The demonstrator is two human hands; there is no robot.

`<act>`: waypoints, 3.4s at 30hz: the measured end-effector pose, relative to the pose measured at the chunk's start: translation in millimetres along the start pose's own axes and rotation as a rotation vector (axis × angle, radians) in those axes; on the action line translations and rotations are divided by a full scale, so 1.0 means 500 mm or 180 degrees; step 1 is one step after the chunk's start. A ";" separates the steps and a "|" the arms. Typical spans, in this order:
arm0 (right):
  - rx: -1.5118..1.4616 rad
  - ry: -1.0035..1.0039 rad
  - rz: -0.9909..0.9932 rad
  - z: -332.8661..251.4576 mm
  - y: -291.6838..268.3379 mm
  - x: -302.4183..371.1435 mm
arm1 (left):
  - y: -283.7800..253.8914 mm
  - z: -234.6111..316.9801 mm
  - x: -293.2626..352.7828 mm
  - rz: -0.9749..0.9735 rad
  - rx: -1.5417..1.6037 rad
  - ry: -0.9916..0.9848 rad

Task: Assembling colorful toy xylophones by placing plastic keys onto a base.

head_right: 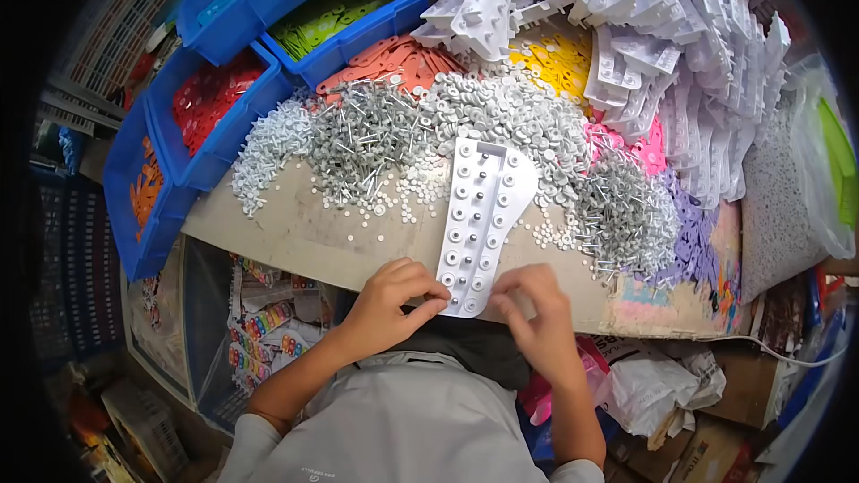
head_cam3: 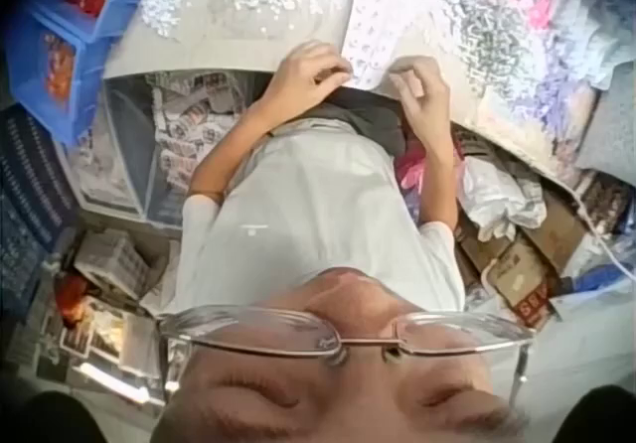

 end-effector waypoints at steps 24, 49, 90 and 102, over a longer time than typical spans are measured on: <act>0.1050 -0.0858 0.0624 -0.034 0.091 0.053 | 0.038 0.049 0.059 0.0890 -0.1810 0.0859; 0.1912 -0.0778 0.1063 -0.162 -0.036 -0.108 | -0.010 0.012 0.094 0.1392 -0.0701 0.0976; -0.1320 -0.1197 -0.1424 -0.436 0.276 -0.344 | -0.839 -0.417 0.517 0.0891 -0.0636 -0.2261; -0.2686 -0.0095 -0.0479 -0.135 0.068 -0.263 | -0.968 -0.298 0.616 0.3343 -0.1325 -0.1077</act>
Point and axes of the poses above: each hand's wrist, its own x-axis away from the middle knuckle, its own y-axis out of the palm, z = x × y, the point moved 10 cm from there along -x, towards the middle knuckle, and after that the axes turned 13 degrees about -z, right-handed, at the moved point
